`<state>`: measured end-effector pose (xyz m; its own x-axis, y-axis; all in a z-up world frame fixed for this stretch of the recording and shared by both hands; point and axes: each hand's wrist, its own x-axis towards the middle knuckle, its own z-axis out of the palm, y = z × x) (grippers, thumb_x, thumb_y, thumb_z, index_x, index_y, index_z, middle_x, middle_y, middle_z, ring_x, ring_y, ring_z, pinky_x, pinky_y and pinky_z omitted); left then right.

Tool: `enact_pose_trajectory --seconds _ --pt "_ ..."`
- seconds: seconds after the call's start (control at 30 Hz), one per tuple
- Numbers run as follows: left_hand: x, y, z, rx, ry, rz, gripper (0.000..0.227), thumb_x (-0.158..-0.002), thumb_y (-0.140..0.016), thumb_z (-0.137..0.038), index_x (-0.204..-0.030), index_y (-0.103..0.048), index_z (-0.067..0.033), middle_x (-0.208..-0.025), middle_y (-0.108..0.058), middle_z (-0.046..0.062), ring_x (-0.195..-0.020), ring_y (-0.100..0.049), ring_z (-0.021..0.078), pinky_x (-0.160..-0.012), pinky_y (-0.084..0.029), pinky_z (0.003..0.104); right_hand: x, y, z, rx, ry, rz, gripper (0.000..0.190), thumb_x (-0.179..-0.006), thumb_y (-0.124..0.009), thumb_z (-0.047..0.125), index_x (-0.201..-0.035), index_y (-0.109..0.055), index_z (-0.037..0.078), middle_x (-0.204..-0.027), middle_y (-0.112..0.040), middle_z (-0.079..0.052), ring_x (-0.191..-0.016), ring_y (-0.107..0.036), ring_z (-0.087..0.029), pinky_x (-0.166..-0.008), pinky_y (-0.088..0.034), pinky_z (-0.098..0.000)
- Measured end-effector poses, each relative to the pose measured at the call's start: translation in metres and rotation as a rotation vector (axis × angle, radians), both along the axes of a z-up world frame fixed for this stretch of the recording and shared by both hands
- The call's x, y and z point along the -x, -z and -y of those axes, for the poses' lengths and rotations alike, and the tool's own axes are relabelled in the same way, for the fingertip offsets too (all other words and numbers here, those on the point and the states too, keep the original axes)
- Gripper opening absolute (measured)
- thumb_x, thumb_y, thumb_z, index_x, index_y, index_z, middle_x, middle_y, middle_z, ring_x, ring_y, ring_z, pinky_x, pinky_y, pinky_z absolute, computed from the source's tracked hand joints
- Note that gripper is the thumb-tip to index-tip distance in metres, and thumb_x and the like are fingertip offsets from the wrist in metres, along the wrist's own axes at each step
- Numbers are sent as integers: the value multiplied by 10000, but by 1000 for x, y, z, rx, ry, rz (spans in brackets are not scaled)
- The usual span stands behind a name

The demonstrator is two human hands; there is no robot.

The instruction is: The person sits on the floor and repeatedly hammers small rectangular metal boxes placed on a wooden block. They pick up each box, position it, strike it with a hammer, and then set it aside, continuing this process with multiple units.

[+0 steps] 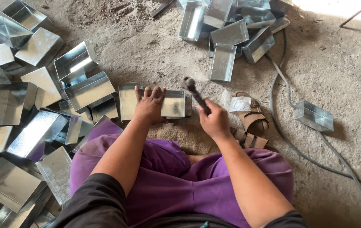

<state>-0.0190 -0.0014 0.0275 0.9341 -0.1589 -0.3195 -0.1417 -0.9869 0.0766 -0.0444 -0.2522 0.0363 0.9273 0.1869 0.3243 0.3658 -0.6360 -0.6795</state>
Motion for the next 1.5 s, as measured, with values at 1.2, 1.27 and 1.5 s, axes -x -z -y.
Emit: enact_pose_trajectory --seconds 1.2,1.27,1.5 --pt "25 -117 3 491 -61 973 518 -896 -784 -289 -1308 -612 -27 -1392 -582 206 -1296 -534 361 -1066 -444 516 -21 101 -9 522 -165 -661 447 -818 -755 270 -1176 -622 37 -1082 -722 -226 -1027 -702 -381 -903 -566 -457" --pt "74 -90 -35 667 -201 911 383 -873 -767 -254 -1221 -723 -99 -1394 -635 151 -1328 -581 351 -1104 -489 446 -26 98 -6 494 -153 -632 421 -757 -762 227 -1126 -671 45 -1073 -734 -223 -1021 -704 -386 -904 -566 -462" --pt "221 -39 -191 560 -895 858 304 -885 -748 -297 -1101 -754 -82 -1157 -697 173 -949 -706 320 -862 -563 422 -38 87 7 498 -181 -531 416 -692 -763 234 -1064 -756 47 -1047 -763 -237 -996 -740 -393 -876 -581 -478"
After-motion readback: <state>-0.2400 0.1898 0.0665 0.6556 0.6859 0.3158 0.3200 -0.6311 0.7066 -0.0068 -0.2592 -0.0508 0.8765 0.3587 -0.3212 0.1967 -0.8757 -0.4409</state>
